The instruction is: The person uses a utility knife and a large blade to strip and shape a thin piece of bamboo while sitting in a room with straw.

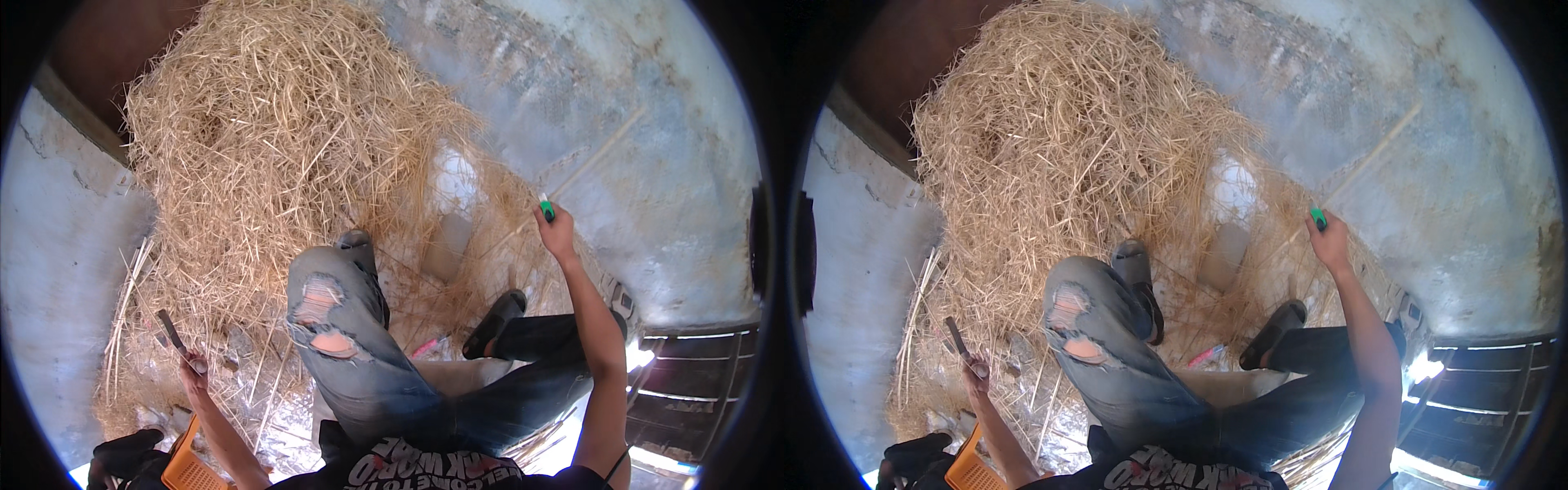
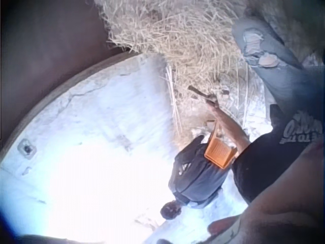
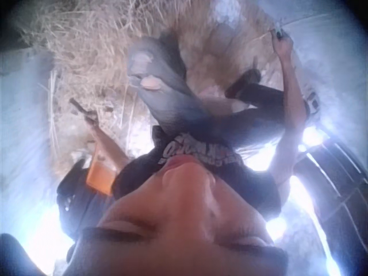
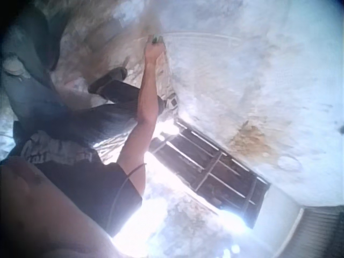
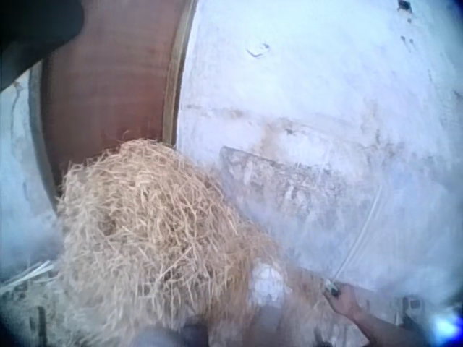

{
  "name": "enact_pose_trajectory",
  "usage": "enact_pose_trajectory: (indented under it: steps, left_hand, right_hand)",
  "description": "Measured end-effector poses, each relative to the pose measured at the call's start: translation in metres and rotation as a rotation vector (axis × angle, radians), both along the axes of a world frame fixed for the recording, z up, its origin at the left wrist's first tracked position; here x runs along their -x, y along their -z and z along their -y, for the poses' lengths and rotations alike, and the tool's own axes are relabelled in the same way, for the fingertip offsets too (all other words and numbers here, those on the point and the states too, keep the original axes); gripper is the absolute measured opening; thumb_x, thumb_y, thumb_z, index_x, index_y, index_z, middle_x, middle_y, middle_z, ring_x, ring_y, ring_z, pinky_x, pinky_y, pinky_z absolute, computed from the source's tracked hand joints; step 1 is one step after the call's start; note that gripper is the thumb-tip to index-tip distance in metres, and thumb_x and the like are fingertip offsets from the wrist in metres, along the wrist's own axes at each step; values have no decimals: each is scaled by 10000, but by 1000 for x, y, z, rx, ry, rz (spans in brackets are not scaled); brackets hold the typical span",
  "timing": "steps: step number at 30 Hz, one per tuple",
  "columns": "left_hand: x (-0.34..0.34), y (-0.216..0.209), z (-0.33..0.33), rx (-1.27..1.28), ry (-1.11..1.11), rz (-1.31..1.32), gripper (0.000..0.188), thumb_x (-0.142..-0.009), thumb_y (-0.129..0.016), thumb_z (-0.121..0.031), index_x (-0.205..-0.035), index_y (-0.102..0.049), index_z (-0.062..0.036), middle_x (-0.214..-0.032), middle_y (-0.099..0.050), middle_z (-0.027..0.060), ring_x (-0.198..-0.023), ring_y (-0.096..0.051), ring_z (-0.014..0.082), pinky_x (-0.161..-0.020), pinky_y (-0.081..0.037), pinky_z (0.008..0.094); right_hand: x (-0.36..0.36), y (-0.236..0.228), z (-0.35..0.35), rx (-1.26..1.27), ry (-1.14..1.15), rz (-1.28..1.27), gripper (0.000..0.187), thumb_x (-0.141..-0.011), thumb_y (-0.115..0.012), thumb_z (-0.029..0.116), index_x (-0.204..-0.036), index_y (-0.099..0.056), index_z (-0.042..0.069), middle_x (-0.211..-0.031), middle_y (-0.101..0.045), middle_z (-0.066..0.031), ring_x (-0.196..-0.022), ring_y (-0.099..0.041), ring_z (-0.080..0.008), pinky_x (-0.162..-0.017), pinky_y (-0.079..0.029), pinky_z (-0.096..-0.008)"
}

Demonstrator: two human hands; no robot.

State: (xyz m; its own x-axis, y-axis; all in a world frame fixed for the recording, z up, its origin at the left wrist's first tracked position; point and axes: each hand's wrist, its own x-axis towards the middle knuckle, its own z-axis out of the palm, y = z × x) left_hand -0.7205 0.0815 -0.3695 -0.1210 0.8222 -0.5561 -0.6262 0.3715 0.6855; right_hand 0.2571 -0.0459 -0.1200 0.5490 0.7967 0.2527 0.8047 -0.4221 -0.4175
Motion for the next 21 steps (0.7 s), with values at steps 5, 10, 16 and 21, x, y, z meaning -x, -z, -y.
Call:
enact_pose_trajectory:
  steps: [5,10,16,21]
  left_hand:
    - [-45,-80,9,-215,75,264,365,-1000,-575,-159,-1350,-557,-59,-1165,-712,49,-1042,-698,156,-915,-537,361]
    - [-69,-146,-11,-425,147,-124,180,-912,-645,-29,-1065,-616,-120,-976,-647,1,-984,-640,127,-1006,-496,434]
    - [-128,-270,-47,-489,-256,-247,254,-697,-632,86,-797,-506,-112,-832,-555,14,-820,-589,188,-899,-559,411]
    - [-305,-405,-20,-696,-23,-54,277,-689,-578,62,-891,-481,-101,-814,-527,23,-737,-549,175,-710,-515,336]
  right_hand:
    - [11,-13,-15,-41,-61,-6,295,-913,-695,307,-900,-673,13,-702,-606,-225,-629,-579,-401,-600,-455,-447]
    - [20,-10,-29,-45,-149,-53,269,-933,-682,328,-987,-715,67,-722,-643,-189,-660,-627,-377,-616,-486,-445]
    - [32,19,-28,-2,-249,-160,260,-942,-661,318,-1067,-729,99,-741,-671,-170,-684,-655,-359,-628,-502,-467]
    - [32,37,-19,-3,-245,-216,237,-940,-650,296,-1052,-726,102,-747,-676,-170,-694,-656,-369,-633,-497,-488]
